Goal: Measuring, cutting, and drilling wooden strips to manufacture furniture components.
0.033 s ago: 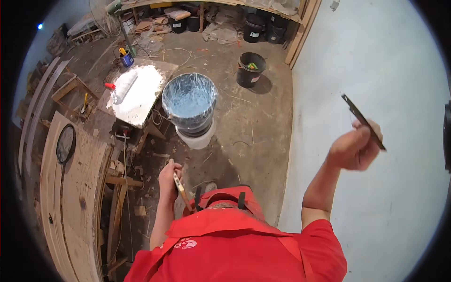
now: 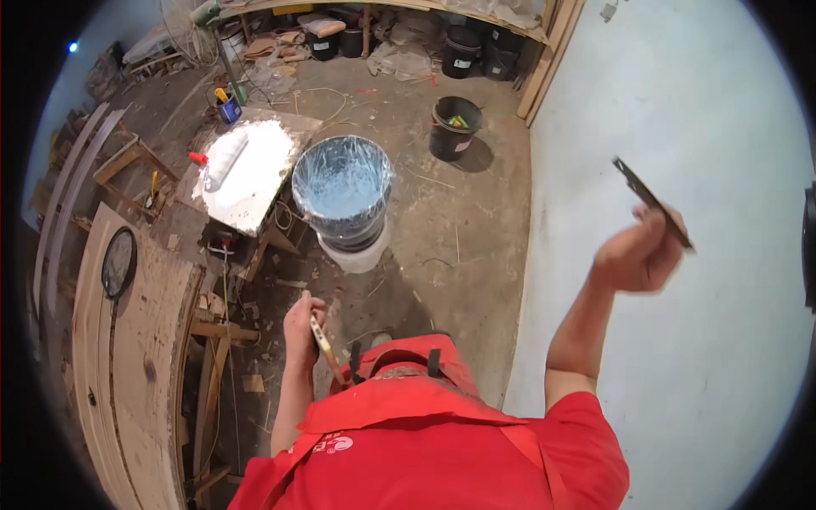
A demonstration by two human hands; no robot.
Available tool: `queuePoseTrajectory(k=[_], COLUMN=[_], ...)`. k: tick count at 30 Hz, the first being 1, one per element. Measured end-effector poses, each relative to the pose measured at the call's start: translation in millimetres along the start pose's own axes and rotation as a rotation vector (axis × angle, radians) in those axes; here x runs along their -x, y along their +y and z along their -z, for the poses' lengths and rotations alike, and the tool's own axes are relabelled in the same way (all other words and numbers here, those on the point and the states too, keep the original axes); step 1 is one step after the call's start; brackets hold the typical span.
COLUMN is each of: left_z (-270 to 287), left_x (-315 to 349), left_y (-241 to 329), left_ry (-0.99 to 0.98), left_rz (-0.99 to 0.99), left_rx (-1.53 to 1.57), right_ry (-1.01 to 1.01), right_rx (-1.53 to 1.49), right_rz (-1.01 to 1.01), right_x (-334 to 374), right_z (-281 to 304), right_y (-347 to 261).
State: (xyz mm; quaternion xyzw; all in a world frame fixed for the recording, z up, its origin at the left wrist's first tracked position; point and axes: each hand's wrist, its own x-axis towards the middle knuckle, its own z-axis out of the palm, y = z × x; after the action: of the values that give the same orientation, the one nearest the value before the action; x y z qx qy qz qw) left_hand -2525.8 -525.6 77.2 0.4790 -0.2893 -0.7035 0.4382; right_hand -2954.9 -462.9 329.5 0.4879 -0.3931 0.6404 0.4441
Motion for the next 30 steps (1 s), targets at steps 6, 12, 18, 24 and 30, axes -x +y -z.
queuePoseTrajectory(k=[6, 12, 18, 24, 30], left_z=[4, -15, -23, -44, -14], left_x=[-39, -13, 19, 10, 25], left_y=[6, -19, -41, -13, -8], left_ry=[0.280, 0.722, 1.019, 1.058, 1.077], left_rz=[-0.133, -0.189, -0.227, -0.351, -0.427], left_rx=[0.032, 0.085, -0.193, -0.306, -0.215], right_ry=[-0.249, -0.775, -1.526, -1.886, -2.149], right_rx=[0.180, 0.006, -0.716, -1.194, -1.368], right_rz=[-0.562, -0.886, -1.264, -0.996, -0.893], right_x=[125, 352, 377, 330, 322], right_z=[-195, -232, -136, -141, -169], right_y=[276, 290, 75, -42, -115])
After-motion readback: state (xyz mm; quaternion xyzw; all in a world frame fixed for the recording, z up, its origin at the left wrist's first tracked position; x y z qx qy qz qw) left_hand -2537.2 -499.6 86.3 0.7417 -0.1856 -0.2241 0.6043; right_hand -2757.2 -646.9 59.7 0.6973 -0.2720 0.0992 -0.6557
